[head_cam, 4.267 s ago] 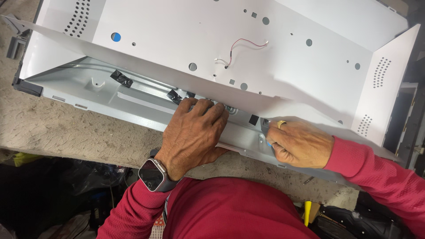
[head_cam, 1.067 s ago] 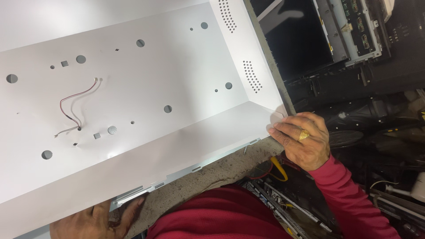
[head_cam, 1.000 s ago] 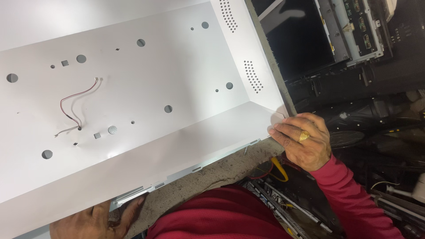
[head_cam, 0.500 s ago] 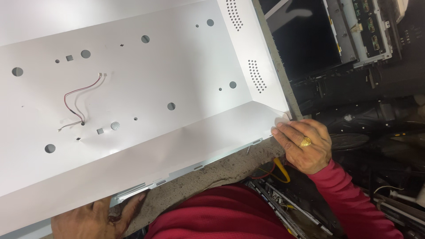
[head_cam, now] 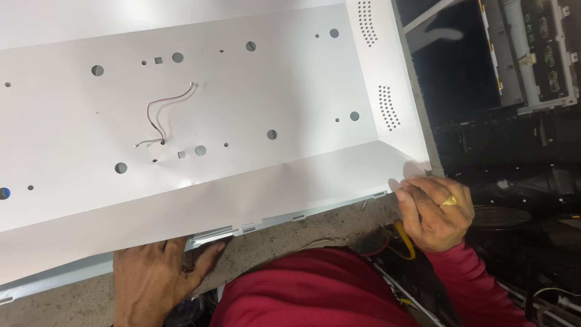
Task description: The person assembles an LED light panel by hand. They thread wires through holes in the white backplate, then attach and secure the metal frame and corner pieces around the perimeter. The person repeatedly checks alignment and presses components into place.
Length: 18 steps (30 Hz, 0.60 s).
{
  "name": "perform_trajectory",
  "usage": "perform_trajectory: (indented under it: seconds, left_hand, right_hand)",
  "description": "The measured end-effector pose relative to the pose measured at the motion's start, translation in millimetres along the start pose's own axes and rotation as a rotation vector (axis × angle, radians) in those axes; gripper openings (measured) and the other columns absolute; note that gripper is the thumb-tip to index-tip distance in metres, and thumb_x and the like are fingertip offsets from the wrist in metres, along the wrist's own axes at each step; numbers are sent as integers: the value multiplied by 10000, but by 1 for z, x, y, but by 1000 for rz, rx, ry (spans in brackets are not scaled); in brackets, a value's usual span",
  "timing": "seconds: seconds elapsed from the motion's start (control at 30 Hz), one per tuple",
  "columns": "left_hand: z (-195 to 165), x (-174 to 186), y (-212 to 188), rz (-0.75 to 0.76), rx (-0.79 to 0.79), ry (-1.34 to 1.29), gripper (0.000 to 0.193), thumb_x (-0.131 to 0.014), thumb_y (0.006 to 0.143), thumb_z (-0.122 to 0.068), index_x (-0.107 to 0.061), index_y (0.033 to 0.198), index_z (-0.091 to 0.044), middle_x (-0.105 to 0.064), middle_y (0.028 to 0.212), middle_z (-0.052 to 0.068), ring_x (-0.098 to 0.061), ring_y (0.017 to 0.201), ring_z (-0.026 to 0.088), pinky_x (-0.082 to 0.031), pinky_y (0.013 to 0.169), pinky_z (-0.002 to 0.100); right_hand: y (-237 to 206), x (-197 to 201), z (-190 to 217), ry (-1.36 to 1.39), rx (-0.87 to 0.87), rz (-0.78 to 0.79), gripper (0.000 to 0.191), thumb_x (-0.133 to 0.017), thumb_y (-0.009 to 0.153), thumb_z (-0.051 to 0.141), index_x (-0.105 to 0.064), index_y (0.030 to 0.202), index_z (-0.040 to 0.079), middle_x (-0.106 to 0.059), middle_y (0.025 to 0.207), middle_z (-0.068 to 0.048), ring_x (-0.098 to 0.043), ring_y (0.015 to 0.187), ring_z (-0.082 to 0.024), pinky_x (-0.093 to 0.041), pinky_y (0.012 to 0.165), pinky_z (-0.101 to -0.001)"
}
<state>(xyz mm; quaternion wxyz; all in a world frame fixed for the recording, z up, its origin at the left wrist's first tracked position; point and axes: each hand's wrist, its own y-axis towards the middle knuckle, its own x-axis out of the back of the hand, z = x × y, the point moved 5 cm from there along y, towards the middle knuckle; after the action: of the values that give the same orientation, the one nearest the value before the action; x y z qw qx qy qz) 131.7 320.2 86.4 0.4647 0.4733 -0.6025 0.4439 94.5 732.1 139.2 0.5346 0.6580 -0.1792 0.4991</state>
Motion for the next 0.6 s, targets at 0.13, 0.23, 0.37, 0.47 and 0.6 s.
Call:
perform_trajectory:
  seconds: [0.13,0.23,0.37,0.47,0.6]
  left_hand:
    - [-1,5,-5,-125,-68,-38,641,-696,778,-598,-710,1084,-35,-687,786,134,-639,718,273,-504,688,491]
    - [5,3,-7,-104,-69,-6,654,-663,782,-645,-713,1100,-75,-681,849,119,-634,790,261,-489,780,518]
    - [10,7,-12,-127,-77,-40,697,-651,811,-647,-697,1170,-51,-678,967,116,-631,834,262,-468,794,502]
    - [8,12,-15,-134,-101,-68,698,-666,823,-630,-686,1193,-39,-680,1007,119,-635,869,262,-466,813,486]
    - [5,27,-28,-276,-179,-87,664,-669,826,-582,-678,1202,-34,-689,1081,107,-647,971,261,-464,892,503]
  right_hand:
    - [-5,-1,5,21,-105,5,139,-878,897,113,-782,960,36,-717,1042,-40,-632,1008,-212,-511,875,-335]
    - [-9,-3,9,67,-131,8,171,-862,965,112,-766,1090,48,-705,1120,-44,-625,1068,-201,-511,933,-323]
    - [-6,-8,14,87,-106,87,156,-808,1007,92,-753,1153,82,-702,1192,-33,-599,1103,-200,-481,977,-327]
    - [7,-11,16,52,-15,209,290,-748,901,37,-747,1184,101,-704,1244,-50,-614,1205,-265,-445,1067,-414]
    - [25,-13,15,90,53,467,587,-619,826,-32,-598,1386,143,-623,1408,-46,-534,1370,-242,-350,1217,-455]
